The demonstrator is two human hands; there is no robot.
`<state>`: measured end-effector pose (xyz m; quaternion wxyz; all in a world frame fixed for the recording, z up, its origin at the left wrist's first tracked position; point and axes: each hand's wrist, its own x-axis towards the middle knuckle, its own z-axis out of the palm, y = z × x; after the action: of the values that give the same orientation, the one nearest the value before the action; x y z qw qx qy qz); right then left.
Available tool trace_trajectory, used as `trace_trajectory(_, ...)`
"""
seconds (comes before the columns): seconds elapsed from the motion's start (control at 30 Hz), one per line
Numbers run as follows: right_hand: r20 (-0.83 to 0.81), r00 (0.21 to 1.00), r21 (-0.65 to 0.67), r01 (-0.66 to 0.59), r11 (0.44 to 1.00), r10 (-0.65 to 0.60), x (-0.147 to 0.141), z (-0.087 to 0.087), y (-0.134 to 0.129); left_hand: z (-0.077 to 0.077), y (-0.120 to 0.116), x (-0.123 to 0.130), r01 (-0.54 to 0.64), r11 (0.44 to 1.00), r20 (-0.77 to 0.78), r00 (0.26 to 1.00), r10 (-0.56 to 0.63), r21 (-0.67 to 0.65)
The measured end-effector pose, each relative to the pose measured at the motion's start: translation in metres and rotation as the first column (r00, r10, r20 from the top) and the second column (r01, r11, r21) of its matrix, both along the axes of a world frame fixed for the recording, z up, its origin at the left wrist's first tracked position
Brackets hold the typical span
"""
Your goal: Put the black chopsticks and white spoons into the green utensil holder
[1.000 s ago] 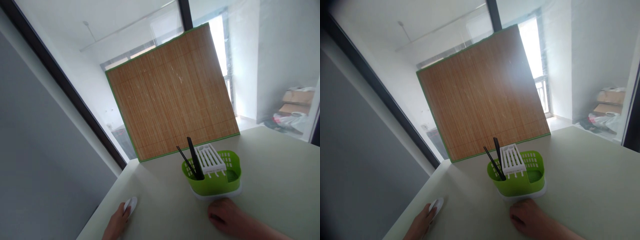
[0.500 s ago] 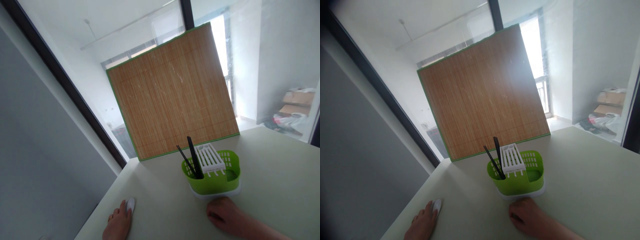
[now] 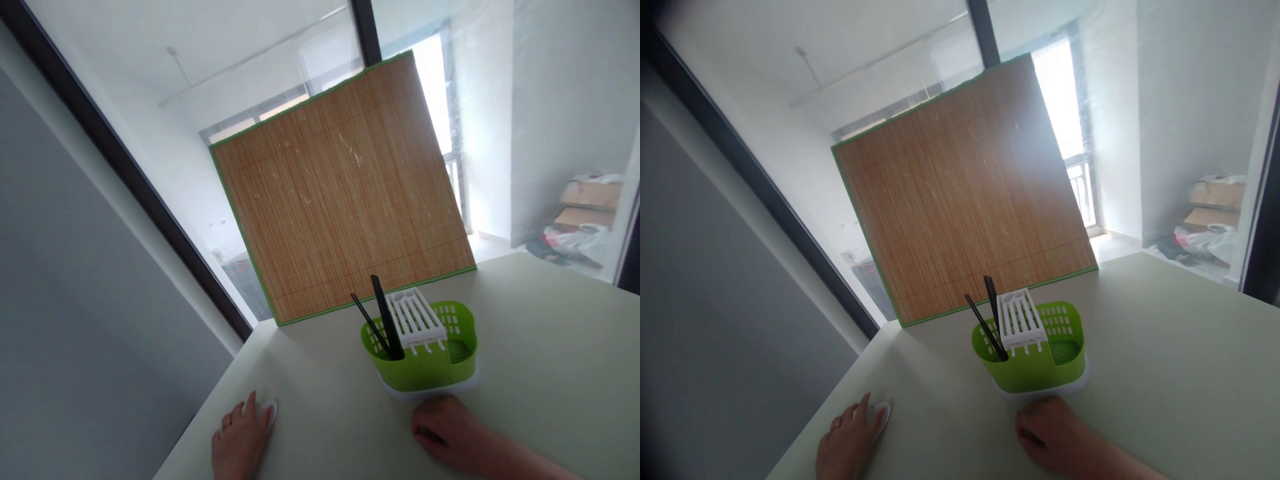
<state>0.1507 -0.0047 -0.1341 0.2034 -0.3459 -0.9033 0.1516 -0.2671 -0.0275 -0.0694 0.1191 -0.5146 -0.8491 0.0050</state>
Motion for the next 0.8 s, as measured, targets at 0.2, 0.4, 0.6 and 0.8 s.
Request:
trace_trajectory(0.2, -0.012, 1.0, 0.003, 0.001, 1.0, -0.001, -0.001, -0.003, 0.001, 0.005, 0.045, 0.054, 0.313, 0.931, 0.171, 0.923, -0.344, 0.186)
trace_trajectory(0.4, 0.0, 1.0, 0.0, 0.005, 1.0, -0.005, -0.001, -0.001, -0.001, 0.034, 0.107, 0.147, 0.368, 0.794, 0.643, 0.467, -0.608, 0.484)
trace_trajectory(0.6, 0.021, 1.0, 0.002, 0.017, 1.0, -0.017, -0.003, 0.005, -0.001, 0.062, 0.142, 0.217, 0.494, 0.685, 0.625, 0.313, -0.715, 0.536)
trace_trajectory(0.8, 0.031, 0.999, 0.012, 0.017, 1.0, -0.018, -0.003, 0.014, -0.004, 0.068, 0.151, 0.245, 0.588, 0.628, 0.642, 0.227, -0.733, 0.509)
